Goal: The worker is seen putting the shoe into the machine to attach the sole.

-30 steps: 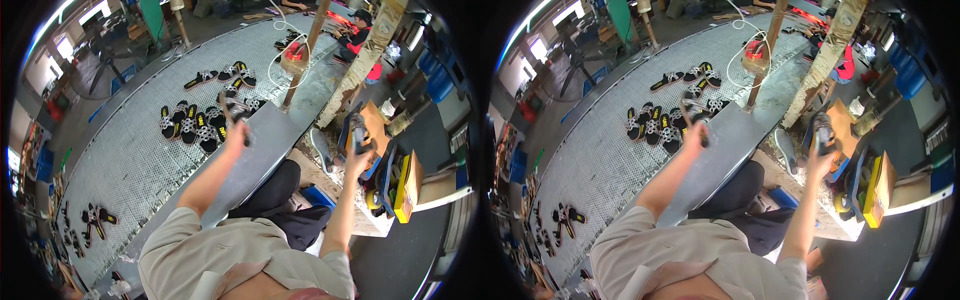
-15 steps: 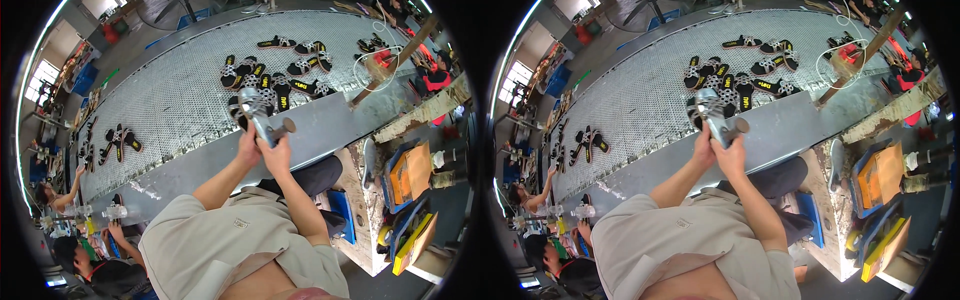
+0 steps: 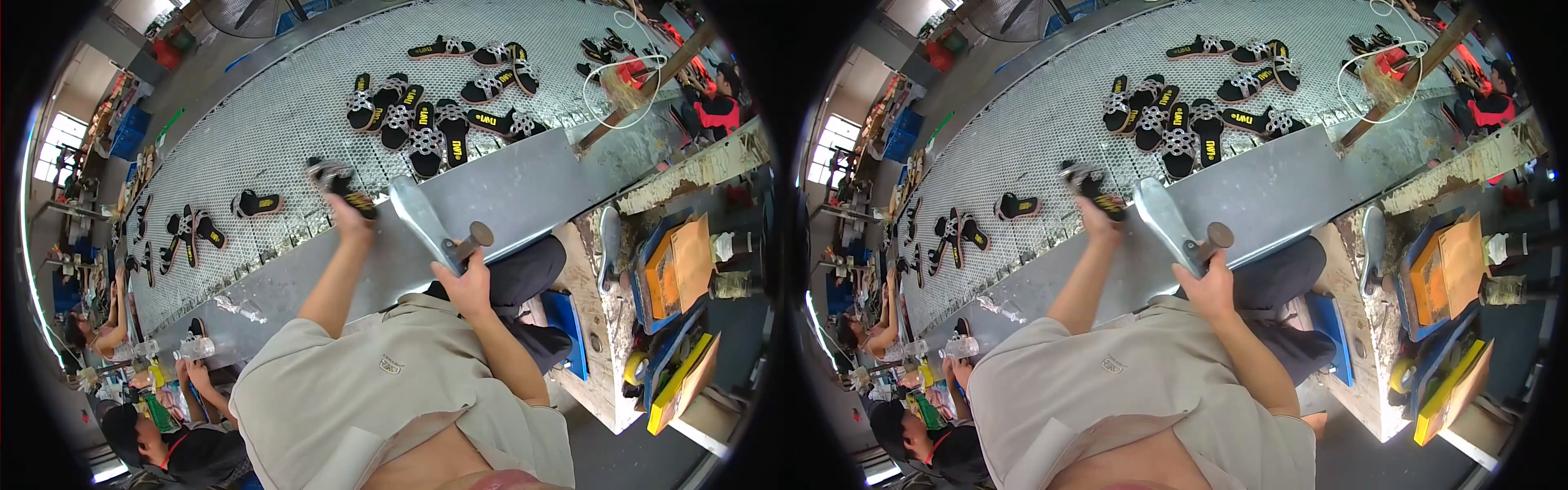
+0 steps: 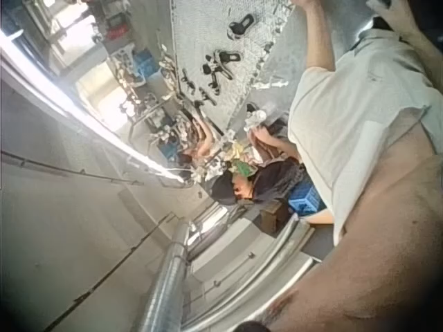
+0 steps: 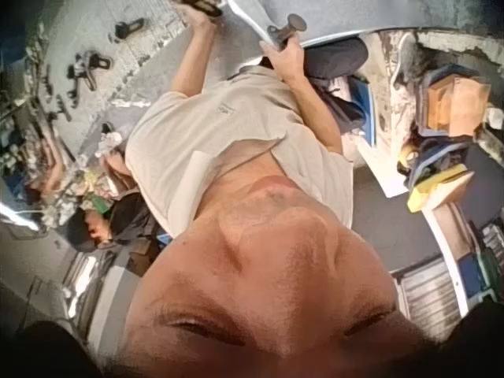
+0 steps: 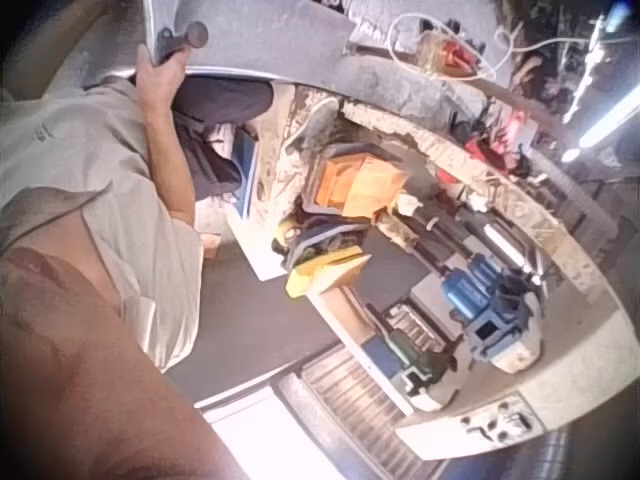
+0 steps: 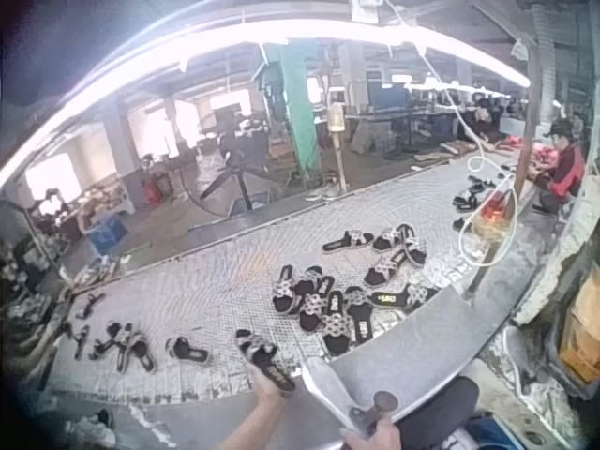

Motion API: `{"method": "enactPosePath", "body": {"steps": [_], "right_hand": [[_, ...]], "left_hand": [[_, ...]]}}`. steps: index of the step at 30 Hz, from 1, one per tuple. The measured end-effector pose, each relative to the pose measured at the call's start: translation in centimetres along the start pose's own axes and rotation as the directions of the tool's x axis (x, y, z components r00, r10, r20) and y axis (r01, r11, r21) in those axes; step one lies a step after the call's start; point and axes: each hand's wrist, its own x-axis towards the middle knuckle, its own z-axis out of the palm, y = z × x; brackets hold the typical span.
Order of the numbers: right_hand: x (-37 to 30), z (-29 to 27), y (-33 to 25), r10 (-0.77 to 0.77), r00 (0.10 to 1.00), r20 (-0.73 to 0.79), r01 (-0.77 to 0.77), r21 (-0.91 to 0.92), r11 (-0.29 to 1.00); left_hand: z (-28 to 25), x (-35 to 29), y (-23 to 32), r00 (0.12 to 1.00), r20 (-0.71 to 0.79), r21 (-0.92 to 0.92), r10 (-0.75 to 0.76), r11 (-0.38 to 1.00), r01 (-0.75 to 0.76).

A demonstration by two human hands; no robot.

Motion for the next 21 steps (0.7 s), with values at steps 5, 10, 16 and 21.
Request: {"method": "enactPosePath", "body": {"steps": [5, 10, 16, 21], "right_hand": [[0.6, -1.9, 0.6, -0.059, 0.98, -0.188, 0.041, -0.099, 0.994], [3.8, -5.8, 2.0, -0.092, 0.879, -0.467, 0.029, -0.142, 0.989], [3.2, -11.3, 1.6, 0.024, 0.816, -0.578, -0.085, -0.079, 0.993], [0.2, -18.9, 2.3, -0.145, 0.555, -0.819, 0.034, -0.152, 0.988]], "left_hand": [[9.8, -13.0, -6.8, 0.806, 0.357, 0.165, -0.473, 0.881, 0.444], [14.3, -20.3, -10.0, 0.462, 0.724, 0.248, -0.513, 0.818, 0.52], [16.2, -20.7, -15.3, 0.333, 0.764, 0.375, -0.552, 0.801, 0.467], [18.0, -16.7, -14.3, 0.427, 0.756, 0.539, -0.496, 0.842, 0.024]]}}
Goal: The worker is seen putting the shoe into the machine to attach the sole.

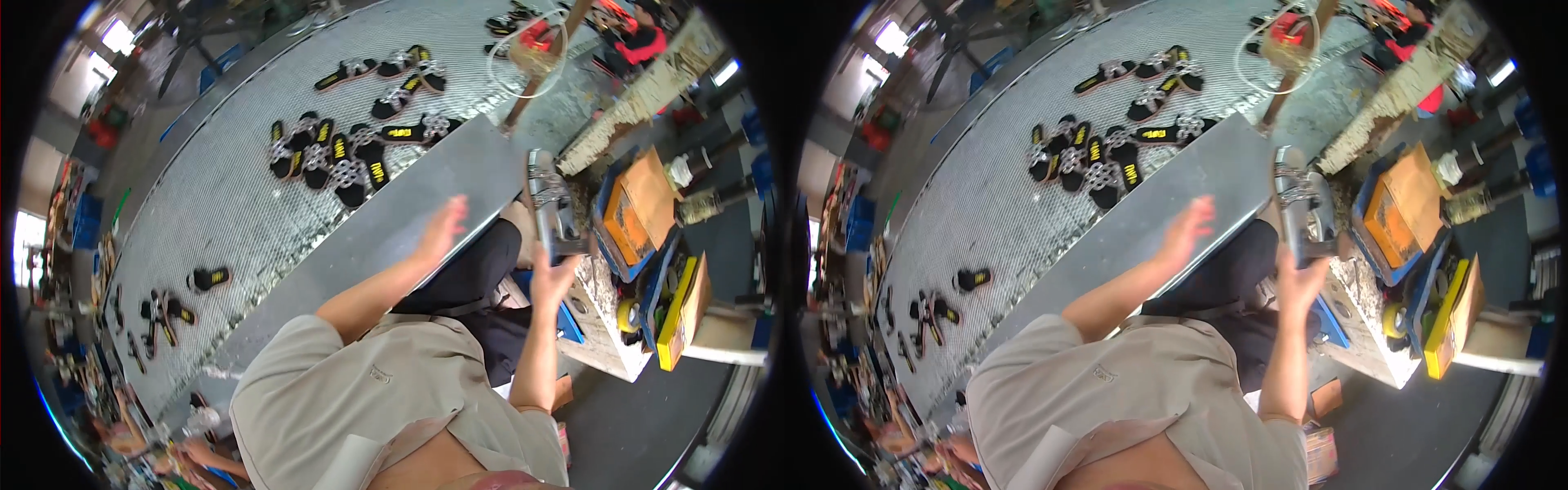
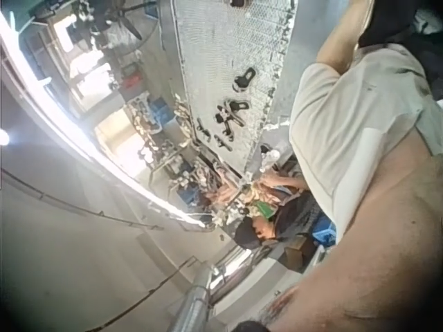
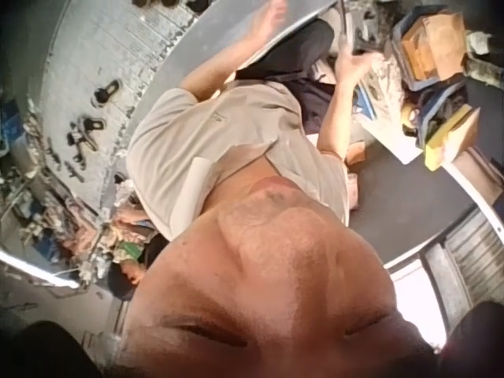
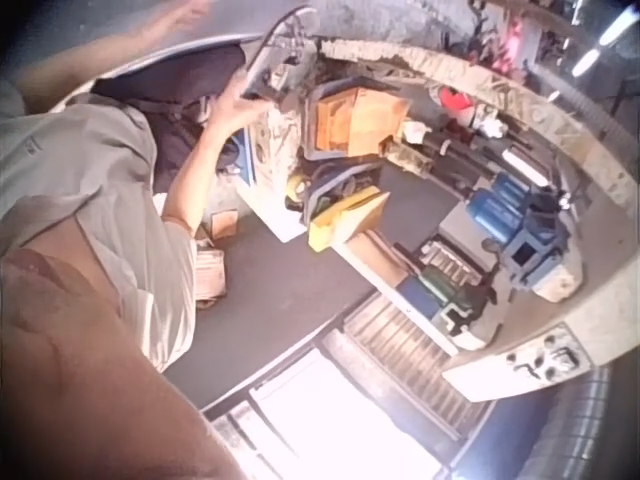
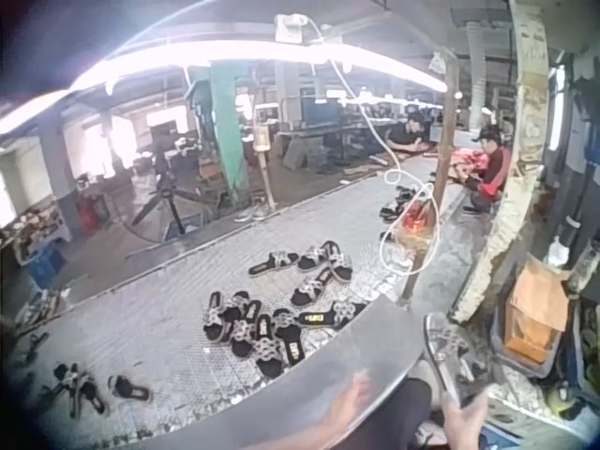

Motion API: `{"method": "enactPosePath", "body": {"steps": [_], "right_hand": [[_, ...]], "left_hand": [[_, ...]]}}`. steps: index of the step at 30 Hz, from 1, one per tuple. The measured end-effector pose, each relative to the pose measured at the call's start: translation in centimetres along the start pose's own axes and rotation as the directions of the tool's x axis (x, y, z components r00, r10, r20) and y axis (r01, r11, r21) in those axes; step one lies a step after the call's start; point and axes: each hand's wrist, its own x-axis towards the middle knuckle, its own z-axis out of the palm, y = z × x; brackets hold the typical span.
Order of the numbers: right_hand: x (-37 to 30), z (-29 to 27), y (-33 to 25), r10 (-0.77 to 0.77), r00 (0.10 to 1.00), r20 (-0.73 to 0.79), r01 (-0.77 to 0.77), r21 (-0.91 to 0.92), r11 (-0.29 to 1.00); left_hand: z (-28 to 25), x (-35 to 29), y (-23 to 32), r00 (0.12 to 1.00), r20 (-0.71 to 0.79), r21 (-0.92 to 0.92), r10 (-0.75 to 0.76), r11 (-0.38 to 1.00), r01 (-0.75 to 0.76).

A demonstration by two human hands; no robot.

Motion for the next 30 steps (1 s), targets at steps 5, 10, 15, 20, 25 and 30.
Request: {"method": "enactPosePath", "body": {"steps": [5, 10, 15, 20, 25, 30], "right_hand": [[13.7, -2.6, 3.5, -0.036, 0.954, -0.297, -0.134, -0.531, 0.837], [22.5, -4.4, 10.5, -0.075, 0.938, -0.339, -0.152, -0.595, 0.789], [26.3, -11.9, 20.9, -0.786, 0.58, -0.214, -0.075, -0.975, 0.21], [25.5, -11.7, 22.6, -0.689, 0.714, -0.125, -0.095, -0.992, 0.082], [12.6, -6.1, 11.3, -0.808, 0.588, -0.027, 0.388, -0.868, 0.311], [1.9, -0.6, 12.0, -0.406, 0.911, 0.073, 0.374, -0.561, 0.738]], "left_hand": [[-16.3, 2.6, 2.9, 0.829, -0.492, 0.353, 0.266, 0.931, -0.09], [-20.2, -0.4, 3.3, 0.8, -0.584, 0.328, 0.135, 0.941, 0.081], [-19.1, -2.2, 0.5, 0.82, -0.538, 0.417, 0.197, 0.907, 0.055], [-25.6, -2.2, 2.0, 0.613, -0.584, 0.669, 0.532, 0.743, -0.008], [-41.0, -1.3, 8.8, 0.418, -0.383, 0.909, 0.824, 0.254, 0.331], [-47.3, 0.7, 13.0, 0.31, -0.673, 0.643, 0.672, 0.323, 0.695]]}}
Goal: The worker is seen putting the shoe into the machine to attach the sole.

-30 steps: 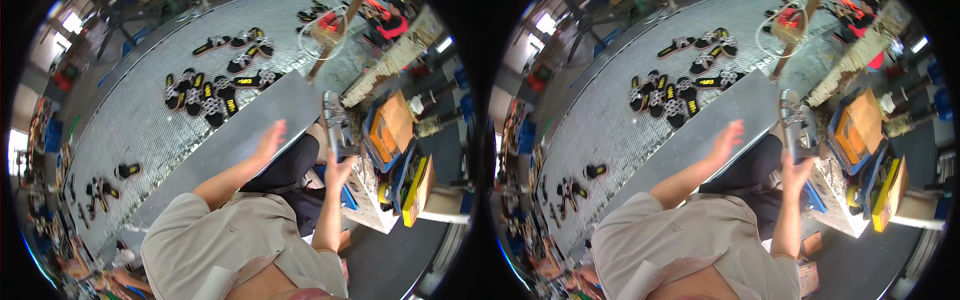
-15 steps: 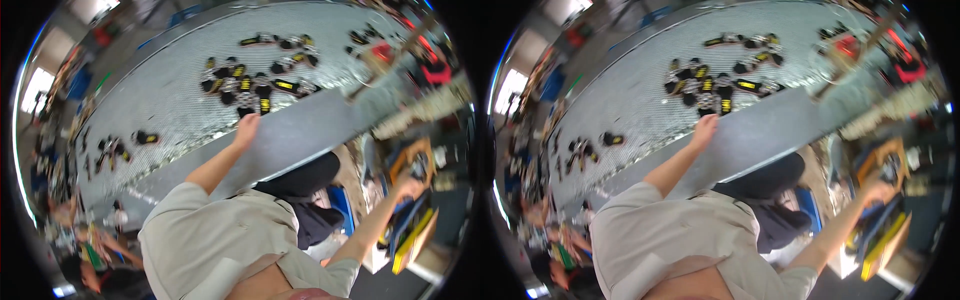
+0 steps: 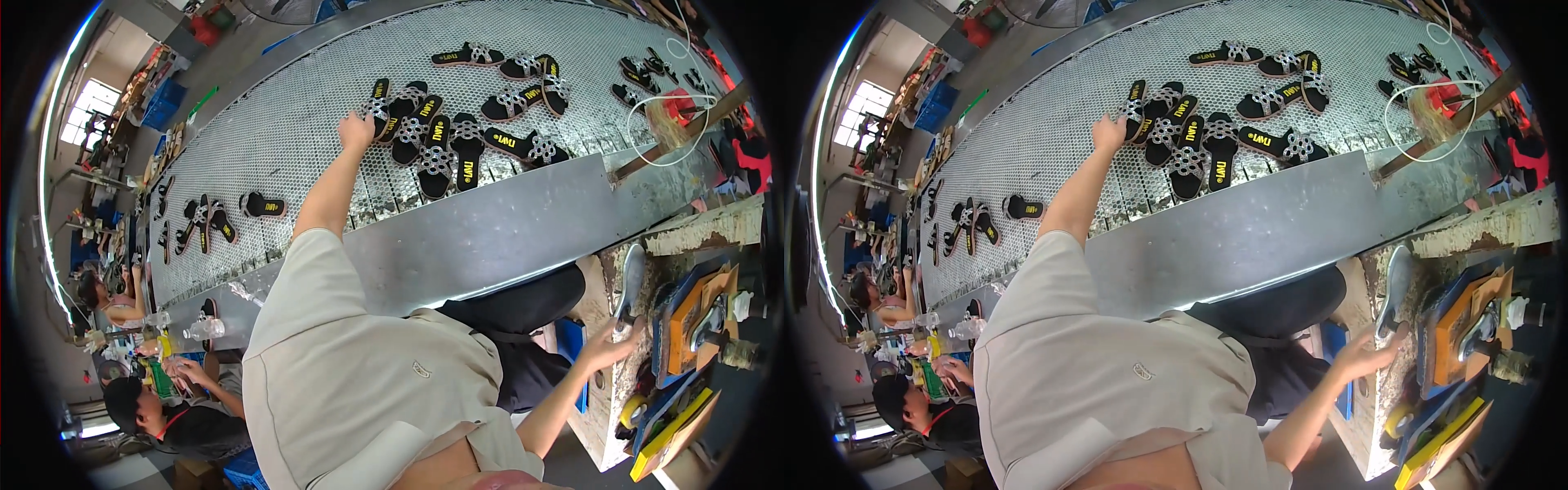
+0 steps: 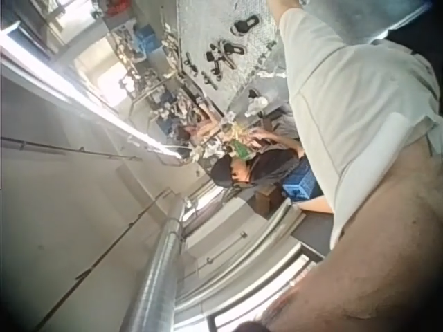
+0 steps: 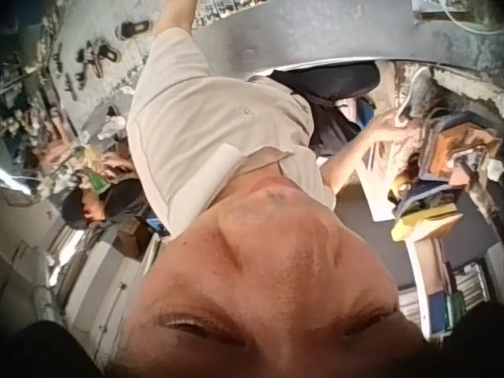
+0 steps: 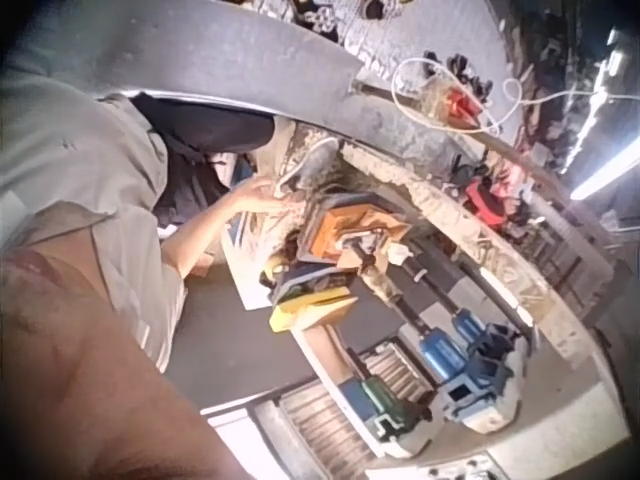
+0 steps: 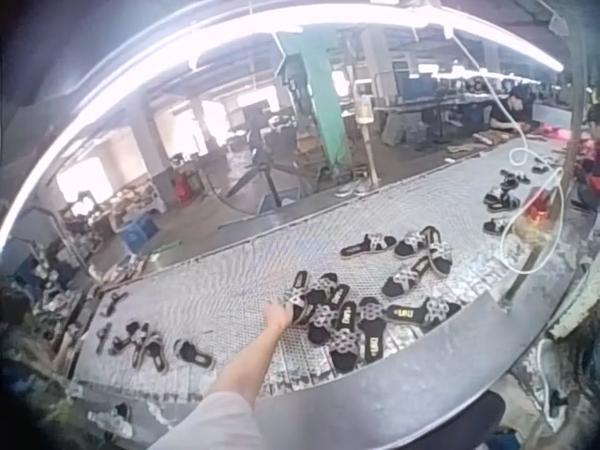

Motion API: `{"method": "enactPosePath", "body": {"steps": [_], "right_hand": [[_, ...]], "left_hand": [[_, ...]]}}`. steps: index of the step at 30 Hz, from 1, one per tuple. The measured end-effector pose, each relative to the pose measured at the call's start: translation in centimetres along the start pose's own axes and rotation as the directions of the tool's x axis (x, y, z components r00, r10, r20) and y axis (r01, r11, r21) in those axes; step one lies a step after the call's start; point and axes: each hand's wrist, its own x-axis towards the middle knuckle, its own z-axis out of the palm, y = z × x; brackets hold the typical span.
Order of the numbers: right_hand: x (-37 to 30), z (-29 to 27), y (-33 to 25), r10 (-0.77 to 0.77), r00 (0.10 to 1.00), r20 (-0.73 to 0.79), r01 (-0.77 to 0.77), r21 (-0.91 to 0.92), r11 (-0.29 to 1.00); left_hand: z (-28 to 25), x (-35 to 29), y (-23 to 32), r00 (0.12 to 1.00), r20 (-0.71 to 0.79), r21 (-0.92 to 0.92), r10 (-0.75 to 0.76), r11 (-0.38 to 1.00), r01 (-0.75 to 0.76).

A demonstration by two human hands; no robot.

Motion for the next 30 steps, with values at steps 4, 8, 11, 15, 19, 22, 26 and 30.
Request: {"method": "enactPosePath", "body": {"steps": [4, 8, 11, 15, 19, 22, 26, 30], "right_hand": [[-7.4, 1.0, -1.3, 0.254, 0.947, 0.199, -0.283, 0.138, 0.949], [-10.3, 0.8, -2.8, 0.299, 0.896, 0.328, -0.374, 0.194, 0.907], [-12.1, 0.4, -3.2, 0.401, 0.841, 0.363, -0.479, 0.157, 0.863], [-10.2, 1.0, -4.8, 0.486, 0.764, 0.425, -0.588, 0.146, 0.795], [-6.5, 2.1, -5.0, 0.434, 0.802, 0.41, -0.527, 0.144, 0.837], [-4.2, 2.2, -3.3, 0.459, 0.815, 0.353, -0.538, 0.168, 0.826], [2.8, 0.4, -0.7, 0.416, 0.905, 0.087, -0.424, 0.136, 0.895], [10.6, -3.6, 5.9, 0.186, 0.93, -0.316, -0.23, -0.111, 0.967]], "left_hand": [[0.2, -0.4, 5.6, 0.951, 0.019, 0.003, 0.31, 0.951, -0.31], [2.8, 1.1, 7.6, 0.939, 0.033, 0.158, 0.343, 0.926, -0.344], [6.3, 0.7, 10.0, 0.949, 0.073, 0.356, 0.306, 0.881, -0.311], [9.2, 4.4, 13.2, 0.966, 0.232, 0.235, 0.116, 0.957, -0.171], [6.3, 6.7, 16.5, 0.942, -0.148, 0.279, 0.301, 0.927, -0.252], [6.7, 6.9, 22.3, 0.951, -0.185, -0.583, 0.248, 0.751, -0.309], [1.6, 0.8, 31.0, 0.909, 0.384, -0.922, 0.163, 0.108, 0.371], [3.2, -8.1, 36.5, 0.246, 0.605, -0.191, 0.757, -0.163, 0.968]]}}
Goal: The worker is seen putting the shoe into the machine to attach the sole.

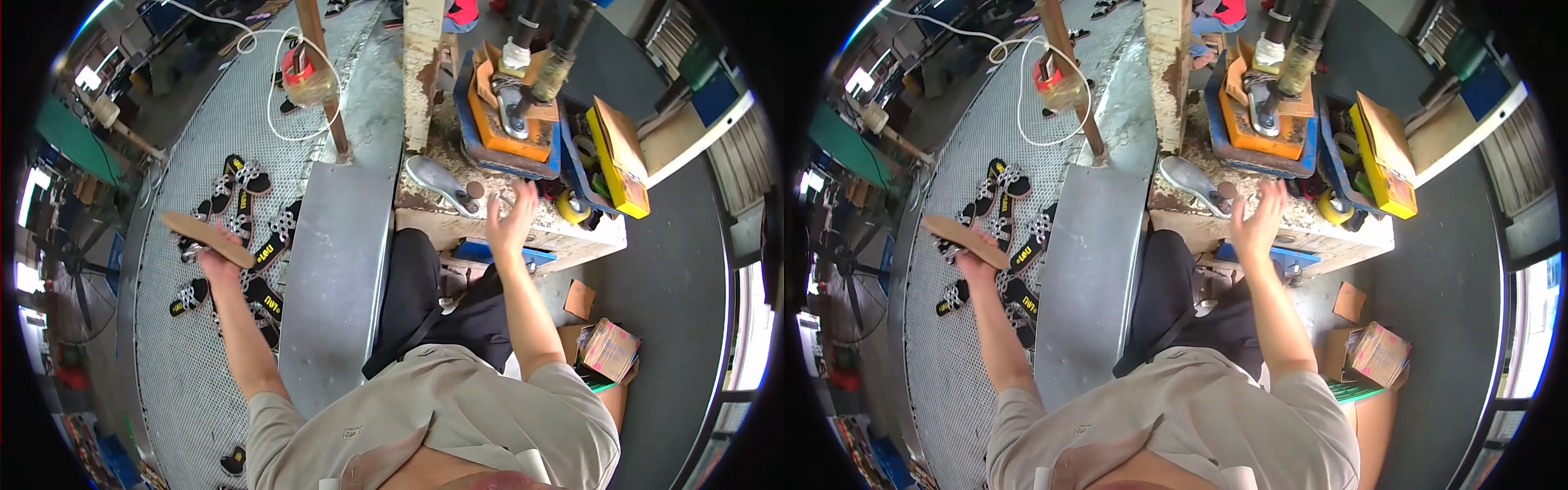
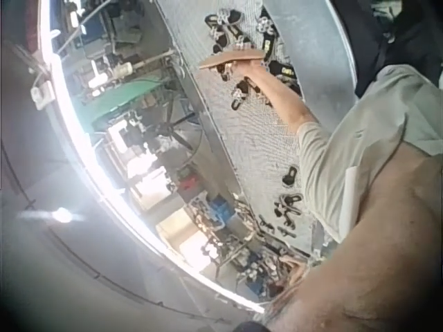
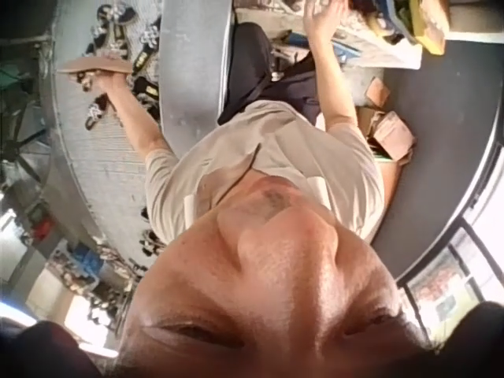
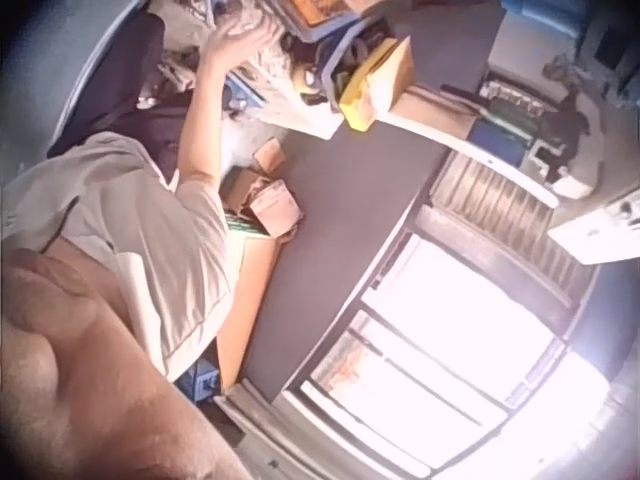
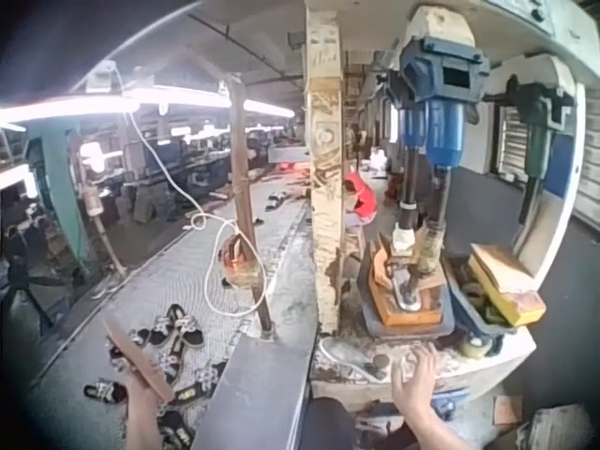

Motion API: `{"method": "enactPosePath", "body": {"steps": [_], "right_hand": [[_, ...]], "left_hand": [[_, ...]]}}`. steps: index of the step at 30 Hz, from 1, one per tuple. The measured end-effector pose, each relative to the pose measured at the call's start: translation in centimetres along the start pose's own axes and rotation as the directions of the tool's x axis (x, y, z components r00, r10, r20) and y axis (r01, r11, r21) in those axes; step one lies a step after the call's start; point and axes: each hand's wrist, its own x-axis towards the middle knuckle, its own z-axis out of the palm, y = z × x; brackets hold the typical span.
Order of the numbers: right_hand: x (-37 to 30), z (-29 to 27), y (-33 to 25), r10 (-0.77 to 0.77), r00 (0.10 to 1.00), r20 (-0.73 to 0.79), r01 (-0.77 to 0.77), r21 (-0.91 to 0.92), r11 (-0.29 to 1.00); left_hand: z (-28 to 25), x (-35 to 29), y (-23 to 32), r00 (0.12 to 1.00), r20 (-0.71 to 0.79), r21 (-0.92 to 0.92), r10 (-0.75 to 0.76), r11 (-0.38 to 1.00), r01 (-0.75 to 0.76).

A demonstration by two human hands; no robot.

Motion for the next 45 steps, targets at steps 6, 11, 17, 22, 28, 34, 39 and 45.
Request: {"method": "enactPosePath", "body": {"steps": [6, 11, 17, 22, 28, 34, 39, 45], "right_hand": [[8.9, 1.1, 2.6, -0.085, 0.983, -0.163, 0.053, -0.189, 0.98], [9.6, 4.3, 3.3, -0.147, 0.989, -0.03, 0.118, -0.448, 0.886], [6.9, 4.8, 8.4, 0.076, 0.996, -0.044, -0.087, -0.592, 0.801], [0.2, -1.5, -0.3, 0.34, 0.911, 0.233, -0.323, -0.106, 0.94], [-15.0, -6.0, -16.0, 0.066, 0.796, 0.601, -0.416, 0.464, 0.782], [-19.9, -7.5, -25.4, -0.314, 0.397, 0.862, -0.567, 0.5, 0.655], [-22.8, -11.0, -26.6, -0.523, 0.165, 0.836, -0.614, 0.502, 0.609], [-22.7, -10.0, -25.0, -0.505, 0.155, 0.849, -0.634, 0.477, 0.608]], "left_hand": [[3.5, -6.6, -19.8, 0.969, 0.112, 0.106, -0.219, 0.972, 0.207], [5.8, -14.7, -30.5, 0.96, -0.015, 0.092, -0.281, 0.955, 0.281], [6.7, -19.1, -33.5, 0.961, 0.01, 0.124, -0.278, 0.954, 0.274], [5.9, -21.1, -33.7, 0.972, -0.195, 0.109, -0.134, 0.981, 0.158], [10.0, -26.7, -33.7, 0.977, -0.112, -0.018, -0.18, 0.984, 0.179], [1.8, -31.9, -18.8, 0.927, -0.29, -0.103, 0.238, 0.955, -0.278], [-11.9, -42.9, 0.5, 0.16, -0.716, 0.446, 0.679, 0.622, -0.644], [-11.4, -41.3, -6.9, 0.252, -0.652, 0.507, 0.715, 0.658, -0.557]]}}
